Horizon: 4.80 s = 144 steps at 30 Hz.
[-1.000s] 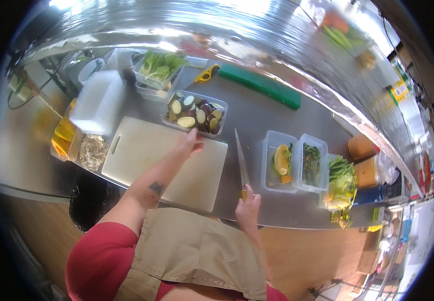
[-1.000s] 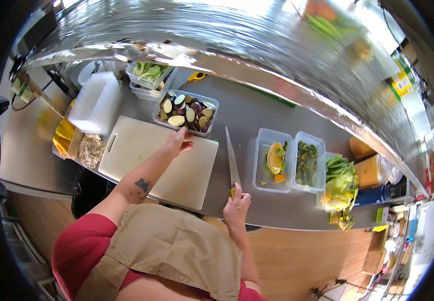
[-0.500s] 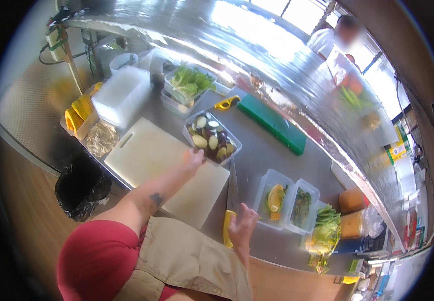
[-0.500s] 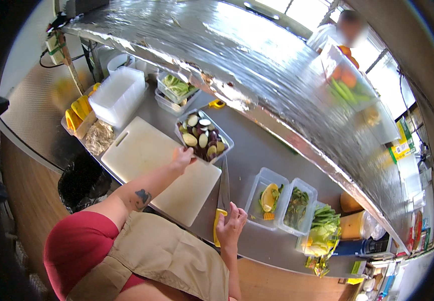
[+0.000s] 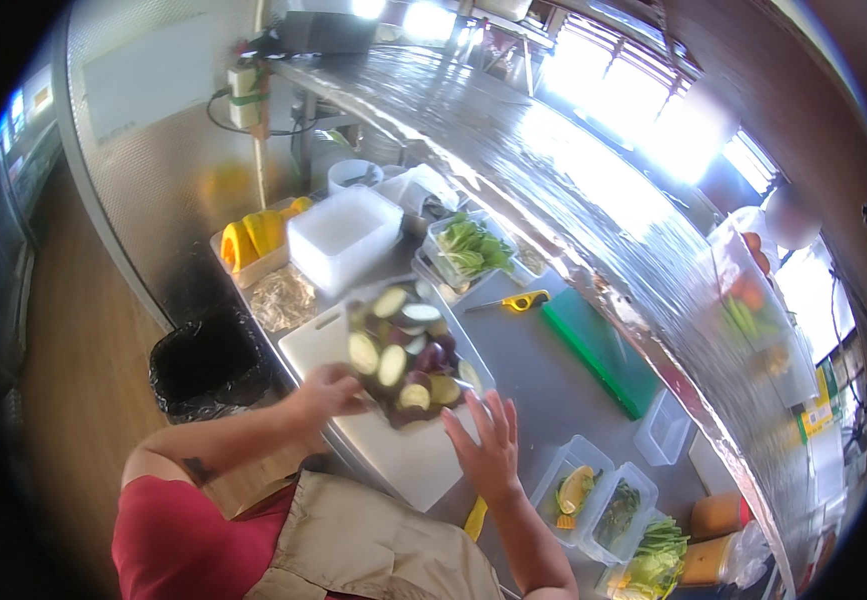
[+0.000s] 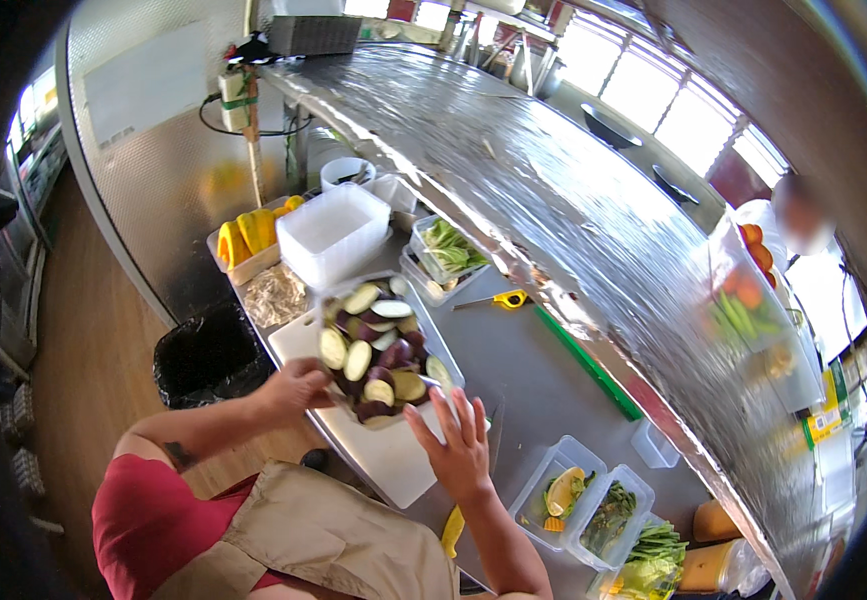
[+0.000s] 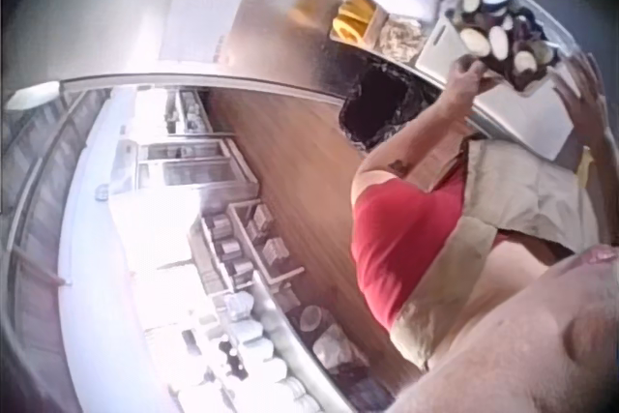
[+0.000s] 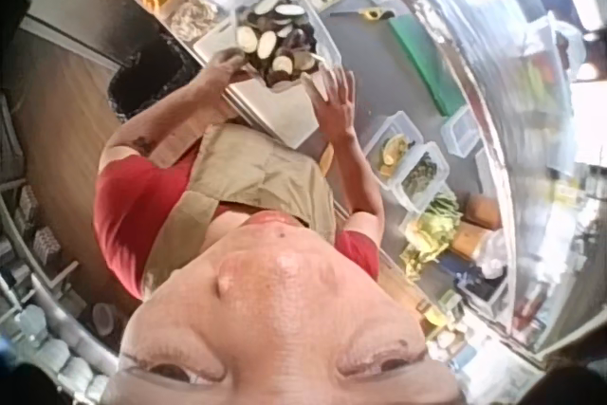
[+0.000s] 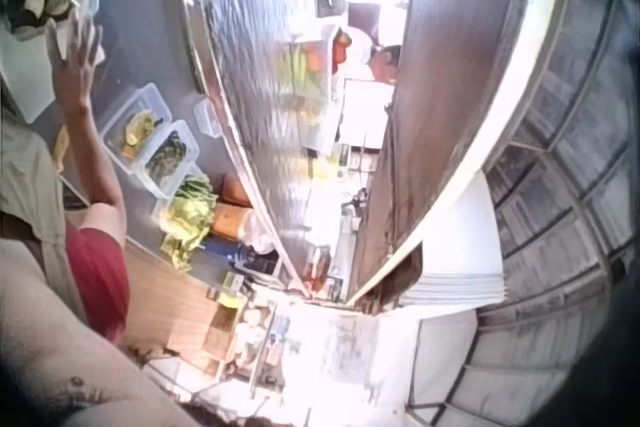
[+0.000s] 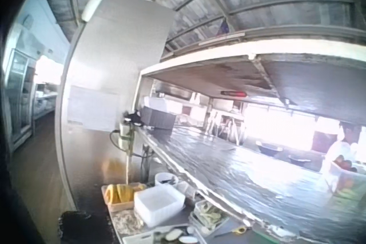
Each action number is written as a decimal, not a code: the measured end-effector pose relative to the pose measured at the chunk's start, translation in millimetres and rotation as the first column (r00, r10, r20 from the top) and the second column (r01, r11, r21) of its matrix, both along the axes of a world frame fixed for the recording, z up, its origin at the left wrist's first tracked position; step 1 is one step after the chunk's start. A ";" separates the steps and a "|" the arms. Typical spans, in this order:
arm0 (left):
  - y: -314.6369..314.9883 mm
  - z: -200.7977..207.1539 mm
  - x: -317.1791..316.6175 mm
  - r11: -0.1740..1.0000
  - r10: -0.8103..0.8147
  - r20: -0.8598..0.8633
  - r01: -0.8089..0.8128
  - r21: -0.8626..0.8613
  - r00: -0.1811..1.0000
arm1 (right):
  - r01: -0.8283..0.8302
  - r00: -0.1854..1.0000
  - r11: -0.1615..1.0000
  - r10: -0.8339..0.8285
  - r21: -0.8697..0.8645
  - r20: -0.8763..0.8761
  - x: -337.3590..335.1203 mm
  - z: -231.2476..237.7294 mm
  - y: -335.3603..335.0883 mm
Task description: The person slices eggplants into round pieces on a cutting board using a knife and places the slices into a plastic container. The person retrieves additional eggplants from a lower shelf and continues slicing them.
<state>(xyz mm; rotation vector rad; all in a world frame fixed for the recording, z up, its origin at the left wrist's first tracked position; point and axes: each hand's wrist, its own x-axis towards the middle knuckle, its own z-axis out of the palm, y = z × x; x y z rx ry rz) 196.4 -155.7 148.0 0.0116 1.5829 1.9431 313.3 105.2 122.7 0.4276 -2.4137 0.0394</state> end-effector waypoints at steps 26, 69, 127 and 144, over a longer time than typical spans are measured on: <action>-96.7 292.7 -259.8 0.954 -0.249 -0.781 0.004 -0.301 0.572 | 0.147 0.907 0.952 -0.022 0.267 -0.421 -192.4 273.4 -173.0; -381.7 -90.2 -260.9 0.778 0.524 -0.328 -0.598 -0.191 0.786 | 0.207 0.964 0.977 -0.195 -0.051 0.181 -693.2 340.4 -44.3; -161.4 -310.5 8.9 -0.331 -0.939 0.344 0.333 -0.883 -0.021 | 0.897 0.429 0.257 -0.317 -0.359 0.846 363.4 -90.4 -284.2; 244.6 -269.2 352.0 -0.209 -0.901 -0.141 0.696 -0.687 -0.409 | 0.826 0.272 -0.408 -0.317 -0.389 0.909 640.9 -117.9 -194.5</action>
